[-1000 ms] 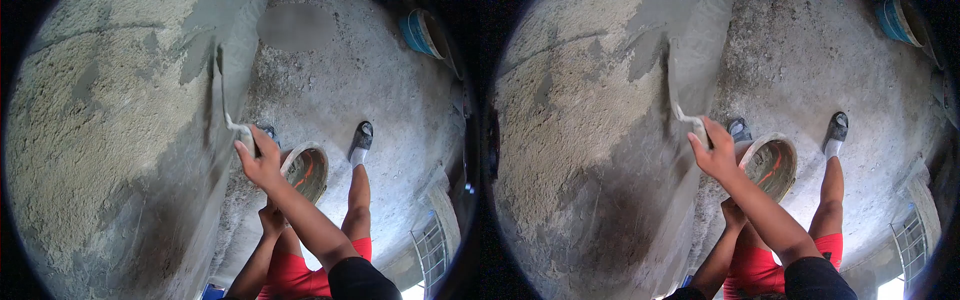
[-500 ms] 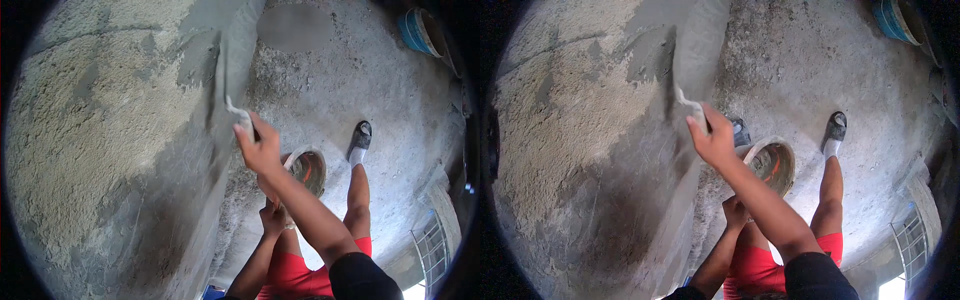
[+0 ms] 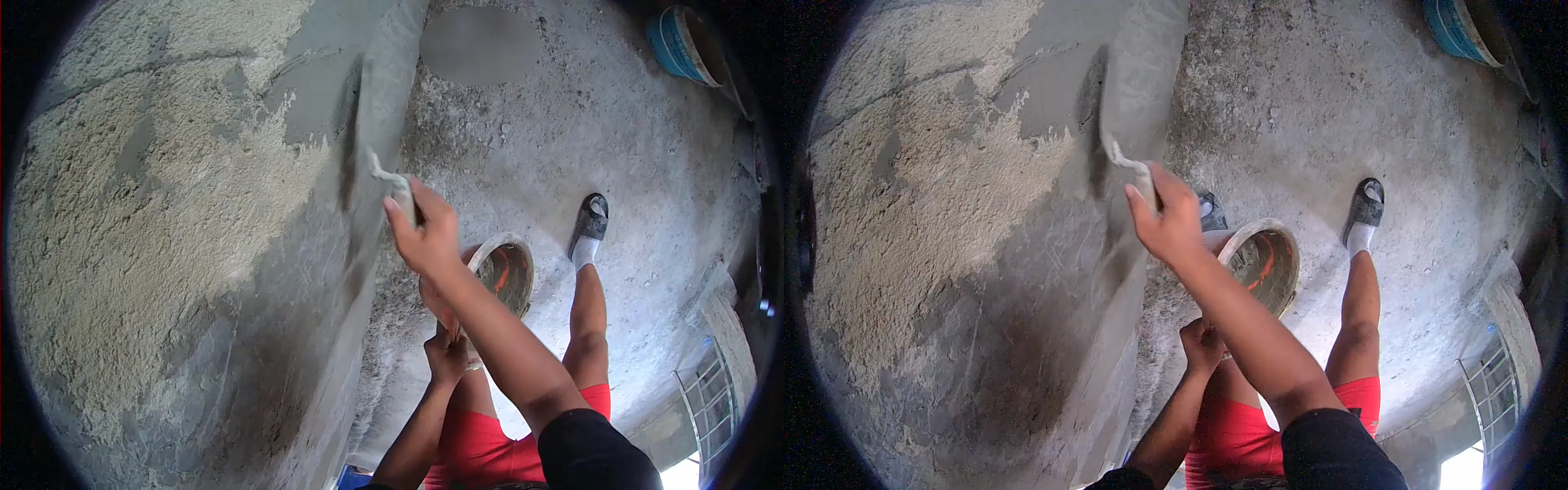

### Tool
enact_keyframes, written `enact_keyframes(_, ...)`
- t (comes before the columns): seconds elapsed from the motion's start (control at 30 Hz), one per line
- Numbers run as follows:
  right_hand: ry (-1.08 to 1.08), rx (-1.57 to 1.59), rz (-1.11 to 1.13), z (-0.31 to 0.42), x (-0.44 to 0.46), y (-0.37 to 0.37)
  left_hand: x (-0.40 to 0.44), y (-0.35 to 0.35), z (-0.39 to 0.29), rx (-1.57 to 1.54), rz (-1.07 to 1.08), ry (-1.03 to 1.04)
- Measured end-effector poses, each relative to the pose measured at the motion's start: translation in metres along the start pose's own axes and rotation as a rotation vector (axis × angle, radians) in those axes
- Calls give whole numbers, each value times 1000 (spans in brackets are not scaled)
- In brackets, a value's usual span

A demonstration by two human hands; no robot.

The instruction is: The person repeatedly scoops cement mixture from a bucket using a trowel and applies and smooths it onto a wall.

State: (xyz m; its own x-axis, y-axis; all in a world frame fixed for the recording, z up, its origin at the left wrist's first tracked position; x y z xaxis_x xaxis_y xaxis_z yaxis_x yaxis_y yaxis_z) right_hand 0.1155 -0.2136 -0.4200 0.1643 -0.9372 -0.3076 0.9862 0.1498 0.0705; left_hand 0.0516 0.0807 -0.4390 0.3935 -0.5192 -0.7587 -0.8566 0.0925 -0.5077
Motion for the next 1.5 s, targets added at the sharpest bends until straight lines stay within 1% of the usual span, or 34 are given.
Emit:
enact_keyframes(0.03,-94,-21,16,5,5,11,0,-7,-11,-119,-42,4)
enact_keyframes(0.07,-184,-44,33,10,5,21,2,-11,-20,-119,-39,0)
enact_keyframes(0.13,-190,-74,129,30,-29,30,10,-40,-72,-56,-215,300)
enact_keyframes(0.17,-276,-27,154,37,-56,30,8,-33,-62,-59,-212,300)
enact_keyframes(0.23,-205,48,198,54,-90,16,-3,28,34,-192,152,-319)
enact_keyframes(0.27,-146,84,227,58,-98,7,0,29,46,-63,-46,-166)
enact_keyframes(0.3,-80,124,256,57,-102,2,-3,41,69,-61,-47,-167)
enact_keyframes(0.33,-74,130,255,50,-95,-1,-1,34,53,58,-21,-33)
enact_keyframes(0.4,20,54,90,14,-52,-11,8,26,10,293,29,249)
enact_keyframes(0.43,124,102,55,-7,-25,-7,7,-4,-16,-236,-180,57)
enact_keyframes(0.47,227,149,19,-24,-3,-4,5,-2,-12,-162,-162,46)
enact_keyframes(0.5,222,151,17,-23,13,5,4,0,-7,-88,-143,36)
enact_keyframes(0.57,18,62,36,-2,29,24,0,3,-5,-132,-115,64)
enact_keyframes(0.6,23,58,36,1,23,27,-2,5,-7,-180,-91,91)
enact_keyframes(0.63,-131,29,51,19,7,29,-3,6,-7,-182,-86,84)
enact_keyframes(0.67,-293,0,64,38,-8,29,2,4,-19,-47,-89,183)
enact_keyframes(0.7,-335,49,117,55,-25,28,4,3,-29,89,-92,281)
enact_keyframes(0.73,-372,100,169,73,-44,25,-1,3,-24,90,-89,276)
enact_keyframes(0.77,-374,99,168,84,-60,19,-4,9,-6,-60,-19,124)
enact_keyframes(0.83,-218,237,261,90,-77,15,-10,25,22,-362,115,-180)
enact_keyframes(0.87,-229,192,253,90,-73,13,-8,9,-5,-185,-37,45)
enact_keyframes(0.9,-228,197,254,89,-65,17,-7,0,-20,-182,-40,42)
enact_keyframes(0.97,-171,67,40,77,-38,15,-3,-6,-40,-415,57,-151)
enact_keyframes(1.07,-162,44,87,69,-63,53,-11,-1,-52,-760,211,-454)
enact_keyframes(1.1,-180,28,116,72,-82,59,-9,1,-46,-760,211,-454)
enact_keyframes(1.13,-59,33,235,75,-101,60,1,-9,-44,-472,58,-234)
enact_keyframes(1.17,-71,56,263,79,-121,53,2,-18,-48,-177,-90,-26)
enact_keyframes(1.2,-86,79,286,81,-135,46,6,-24,-56,-156,-223,110)
enact_keyframes(1.23,-89,79,284,79,-141,36,9,-25,-61,-155,-224,114)
enact_keyframes(1.3,-29,251,316,74,-151,18,9,-28,-62,-215,-169,-16)
enact_keyframes(1.33,5,194,294,67,-139,9,6,-29,-65,-213,-172,-18)
enact_keyframes(1.4,71,132,218,50,-84,-1,-3,-5,-42,-434,61,-501)
enact_keyframes(1.43,104,127,163,43,-47,-2,7,-26,-59,-63,-277,359)
enact_keyframes(1.5,115,178,52,41,14,6,8,-7,-33,18,-43,124)
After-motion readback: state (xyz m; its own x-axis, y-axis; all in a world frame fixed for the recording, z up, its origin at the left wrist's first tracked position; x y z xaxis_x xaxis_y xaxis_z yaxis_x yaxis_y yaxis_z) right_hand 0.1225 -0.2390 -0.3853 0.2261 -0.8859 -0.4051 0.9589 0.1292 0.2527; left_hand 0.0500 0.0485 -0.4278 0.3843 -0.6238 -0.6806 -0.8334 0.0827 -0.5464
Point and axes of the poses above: each hand's wrist, its own x-axis towards the middle knuckle, its own y-axis out of the palm, z = x × y, the point moved 7 cm from there along x, towards the middle knuckle, and after that the axes turned 10 degrees about x, right-handed, at the moved point
